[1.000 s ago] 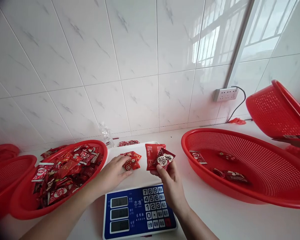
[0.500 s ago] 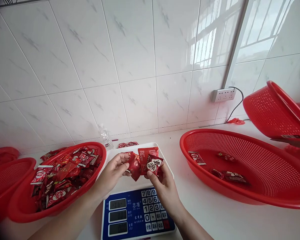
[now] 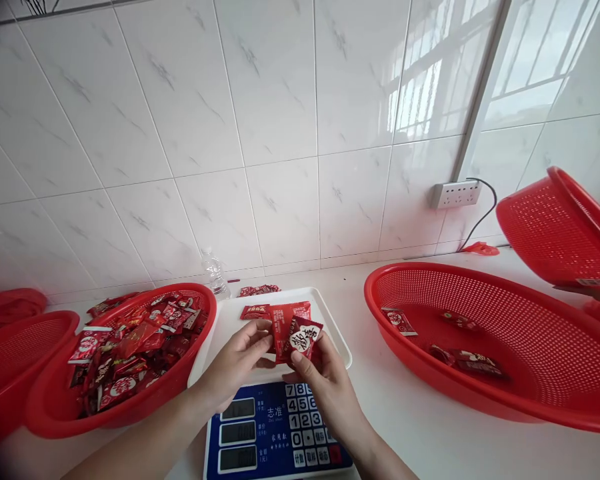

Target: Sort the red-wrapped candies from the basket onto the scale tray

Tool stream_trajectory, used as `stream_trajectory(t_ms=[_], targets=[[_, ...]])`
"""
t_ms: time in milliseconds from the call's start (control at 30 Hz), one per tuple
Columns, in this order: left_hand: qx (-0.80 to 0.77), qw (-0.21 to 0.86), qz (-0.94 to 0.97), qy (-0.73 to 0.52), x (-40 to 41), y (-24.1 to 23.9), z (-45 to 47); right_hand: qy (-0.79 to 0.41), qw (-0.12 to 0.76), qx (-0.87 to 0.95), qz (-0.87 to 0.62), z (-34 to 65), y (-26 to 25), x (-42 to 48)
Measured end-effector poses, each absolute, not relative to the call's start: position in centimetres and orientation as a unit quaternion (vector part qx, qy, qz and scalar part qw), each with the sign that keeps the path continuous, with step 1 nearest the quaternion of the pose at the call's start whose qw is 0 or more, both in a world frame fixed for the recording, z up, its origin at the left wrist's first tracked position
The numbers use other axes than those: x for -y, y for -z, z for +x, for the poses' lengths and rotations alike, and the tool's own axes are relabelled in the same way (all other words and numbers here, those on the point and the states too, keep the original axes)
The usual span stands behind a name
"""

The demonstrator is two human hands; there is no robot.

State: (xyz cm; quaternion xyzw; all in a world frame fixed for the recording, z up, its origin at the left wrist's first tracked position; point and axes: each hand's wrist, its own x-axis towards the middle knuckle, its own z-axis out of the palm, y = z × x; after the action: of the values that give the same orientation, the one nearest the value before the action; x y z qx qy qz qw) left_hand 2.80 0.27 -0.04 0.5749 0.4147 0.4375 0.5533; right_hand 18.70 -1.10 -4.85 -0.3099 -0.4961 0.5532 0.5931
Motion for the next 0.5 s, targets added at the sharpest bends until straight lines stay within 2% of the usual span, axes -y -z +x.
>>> stream_trajectory(t_ms=[133,233,500], targets=[[-0.485,0.348,0.681,-0.423,-3.8,0.5,1.0,-0.501,0.68,0.434,-0.314,19.0,5.3,0.6],[-0.522,0.243,0.744,-0.339,-7.1,1.3,-0.3,-0.49,0.697,0.413,-0.321,19.1,5.3,0.2],[-0.495,0.138,0.854,-0.081,-8.9,1.9,2.3,-0.474,0.683,0.45,-0.327,19.2,5.5,0.2]])
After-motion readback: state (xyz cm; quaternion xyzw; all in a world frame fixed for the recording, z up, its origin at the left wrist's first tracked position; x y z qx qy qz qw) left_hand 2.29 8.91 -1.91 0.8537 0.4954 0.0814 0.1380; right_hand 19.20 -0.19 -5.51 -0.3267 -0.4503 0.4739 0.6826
